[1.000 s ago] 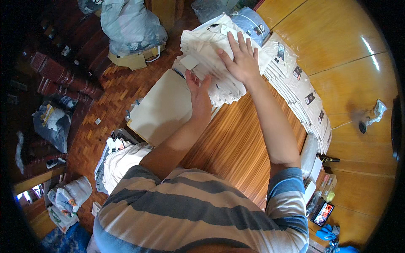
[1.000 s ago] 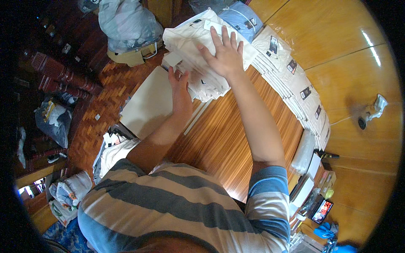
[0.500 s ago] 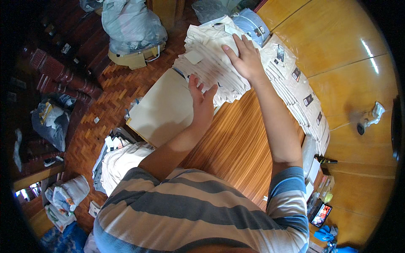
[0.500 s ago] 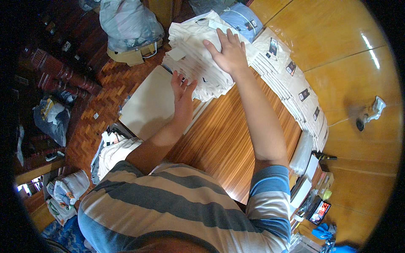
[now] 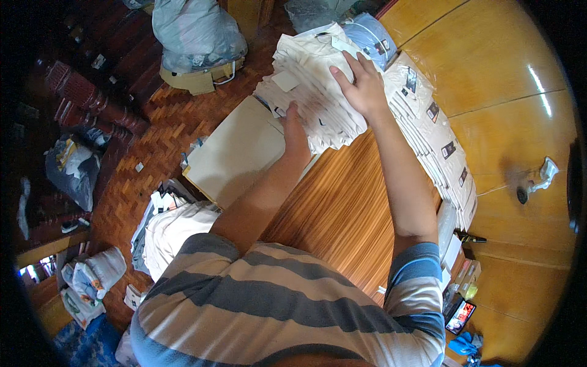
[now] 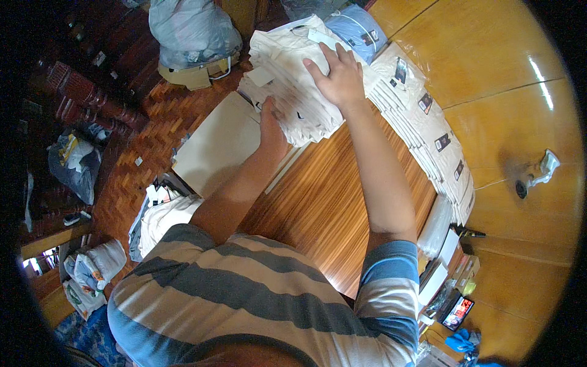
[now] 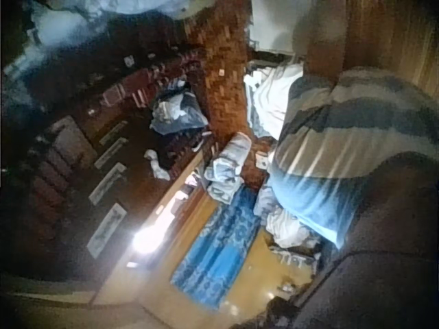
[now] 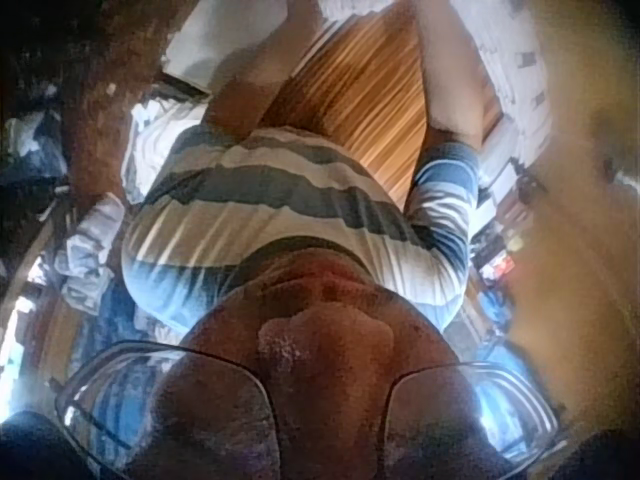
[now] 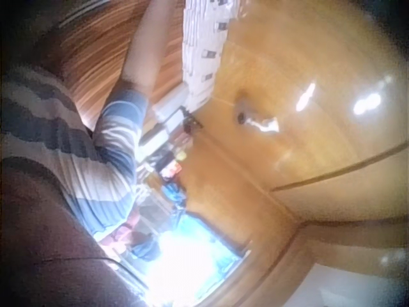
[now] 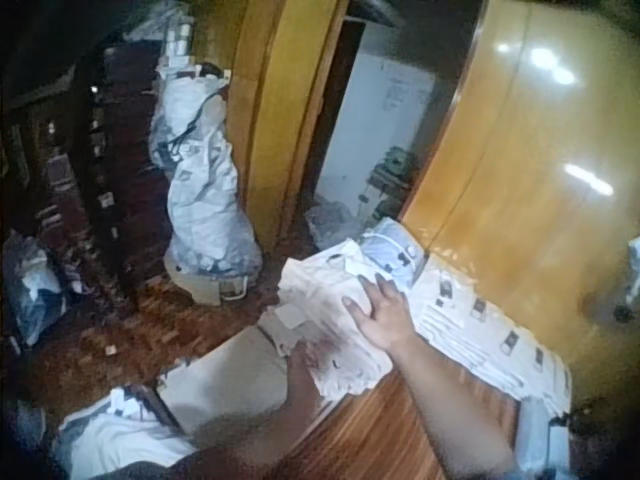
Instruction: The person folds shirts by hand on a wooden table, using a cardboard template to ensure uniform size, and stacks them in a pile.
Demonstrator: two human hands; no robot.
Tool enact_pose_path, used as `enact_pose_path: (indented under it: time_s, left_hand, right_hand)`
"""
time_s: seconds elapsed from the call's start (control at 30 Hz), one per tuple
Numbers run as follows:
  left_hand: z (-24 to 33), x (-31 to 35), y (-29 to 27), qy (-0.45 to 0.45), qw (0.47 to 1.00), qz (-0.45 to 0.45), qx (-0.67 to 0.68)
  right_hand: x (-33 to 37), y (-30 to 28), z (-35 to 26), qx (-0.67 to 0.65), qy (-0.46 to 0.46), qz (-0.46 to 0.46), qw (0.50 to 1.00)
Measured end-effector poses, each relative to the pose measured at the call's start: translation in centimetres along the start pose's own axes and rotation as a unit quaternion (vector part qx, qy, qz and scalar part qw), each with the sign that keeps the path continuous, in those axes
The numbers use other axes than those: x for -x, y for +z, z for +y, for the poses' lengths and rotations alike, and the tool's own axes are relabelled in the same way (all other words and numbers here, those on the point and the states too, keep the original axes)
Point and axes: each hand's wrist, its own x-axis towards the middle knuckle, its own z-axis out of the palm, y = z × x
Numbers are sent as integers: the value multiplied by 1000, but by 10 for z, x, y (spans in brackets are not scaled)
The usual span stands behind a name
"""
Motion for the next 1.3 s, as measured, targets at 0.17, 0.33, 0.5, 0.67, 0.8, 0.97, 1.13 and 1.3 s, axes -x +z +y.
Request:
enact_pose_path:
  time_s: [0.17,0.33,0.5,0.67,0.8,0.97,1.13,1.3]
  left_hand:
    - [-2,-18,5,22,997,68,19]
    - [5,-27,14,33,994,95,31]
    - [9,-7,48,90,987,134,20]
    - [1,-24,44,93,983,156,-15]
    - [-11,-38,54,105,981,161,-21]
    - [-25,-57,65,84,989,122,-3]
    - [-43,-87,81,77,982,164,-60]
    - [-55,-105,92,32,980,191,-56]
  right_hand:
    - [2,-1,-1,3,2,-2,1000]
    - [-2,10,10,-25,-14,12,1000]
    - [-4,15,18,-11,-17,20,1000]
    - [-8,14,17,0,-23,20,1000]
    - [-17,13,28,14,-26,15,999]
    - [-31,8,47,32,-1,14,999]
    - [-53,10,74,36,-10,2,999]
    - [-72,5,93,4,-19,-23,1000]
